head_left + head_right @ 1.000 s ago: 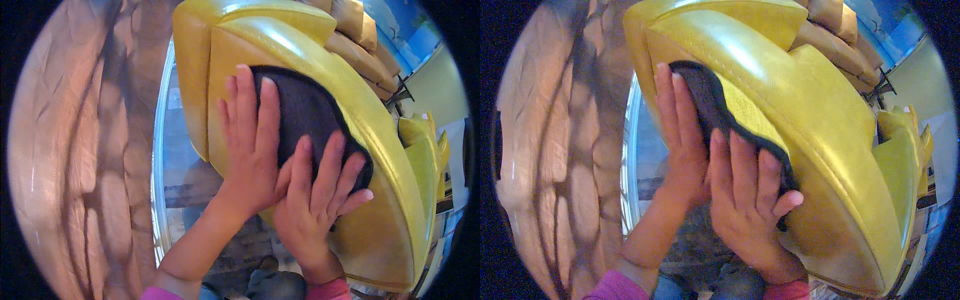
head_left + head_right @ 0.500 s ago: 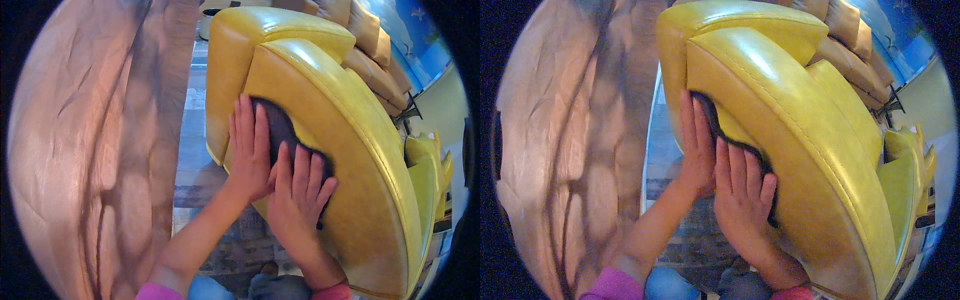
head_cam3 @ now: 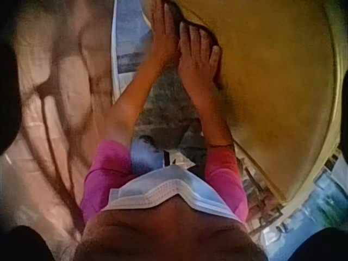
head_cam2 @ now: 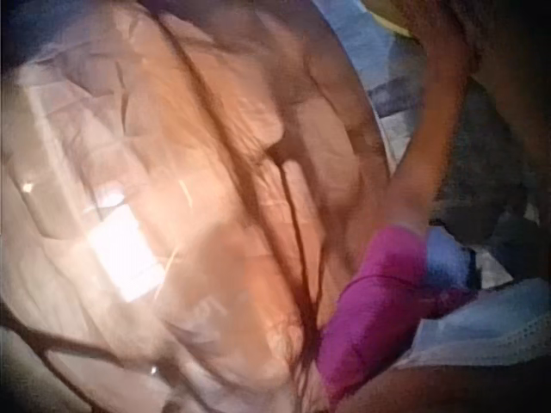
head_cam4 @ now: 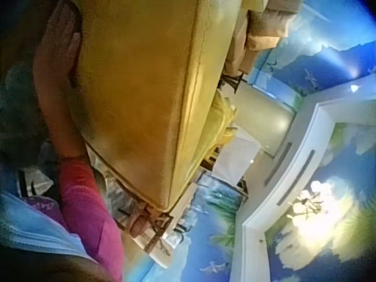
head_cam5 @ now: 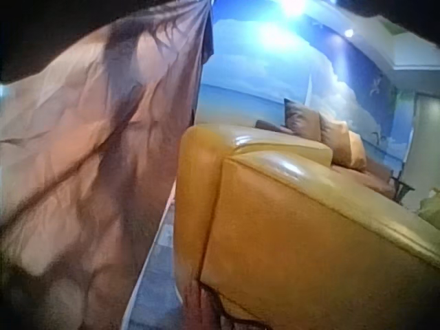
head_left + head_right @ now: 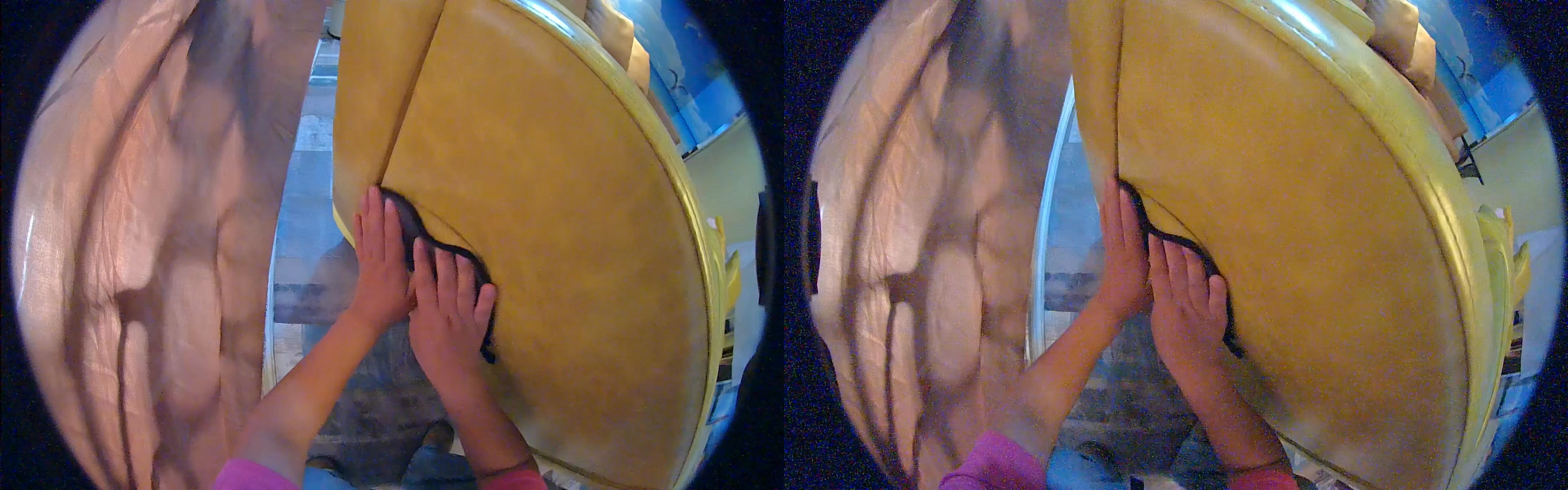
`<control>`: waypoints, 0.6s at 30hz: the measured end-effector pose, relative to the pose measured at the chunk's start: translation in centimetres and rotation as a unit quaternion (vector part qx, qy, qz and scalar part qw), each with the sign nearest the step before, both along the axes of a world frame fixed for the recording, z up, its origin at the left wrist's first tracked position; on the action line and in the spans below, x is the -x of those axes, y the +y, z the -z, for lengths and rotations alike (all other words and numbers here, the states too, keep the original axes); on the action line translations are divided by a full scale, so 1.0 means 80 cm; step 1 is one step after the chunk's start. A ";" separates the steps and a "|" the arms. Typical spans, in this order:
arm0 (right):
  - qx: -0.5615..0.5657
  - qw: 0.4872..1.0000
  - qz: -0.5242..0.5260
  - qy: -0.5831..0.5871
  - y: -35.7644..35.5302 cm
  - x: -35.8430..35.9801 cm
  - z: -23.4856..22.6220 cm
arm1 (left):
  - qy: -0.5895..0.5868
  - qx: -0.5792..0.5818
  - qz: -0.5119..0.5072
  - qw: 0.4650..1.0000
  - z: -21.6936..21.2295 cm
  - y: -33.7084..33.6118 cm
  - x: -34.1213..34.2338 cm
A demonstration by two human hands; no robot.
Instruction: The person wipes a yellow armchair with a dark cloth, cleaning the seat, backrest, and armrests. They lift the seat cushion to wipe the underside and continue cleaning the chair's surfaces.
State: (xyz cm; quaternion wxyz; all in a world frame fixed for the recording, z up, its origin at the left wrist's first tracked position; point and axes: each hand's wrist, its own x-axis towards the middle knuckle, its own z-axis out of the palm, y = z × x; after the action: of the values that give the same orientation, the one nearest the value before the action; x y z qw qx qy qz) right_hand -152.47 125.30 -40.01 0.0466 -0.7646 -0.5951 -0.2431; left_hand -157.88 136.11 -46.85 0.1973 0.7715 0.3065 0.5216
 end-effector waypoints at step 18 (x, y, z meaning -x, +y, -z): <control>0.038 0.992 0.119 -0.034 -0.111 -0.026 0.076 | 0.012 -0.112 0.057 0.992 0.032 -0.067 -0.031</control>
State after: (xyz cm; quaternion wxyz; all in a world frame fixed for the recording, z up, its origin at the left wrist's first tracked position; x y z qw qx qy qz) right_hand -150.38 116.45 -46.10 -0.0323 -0.8223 -0.5103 -0.2498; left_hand -155.42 130.73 -49.43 0.1356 0.8114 0.2038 0.5307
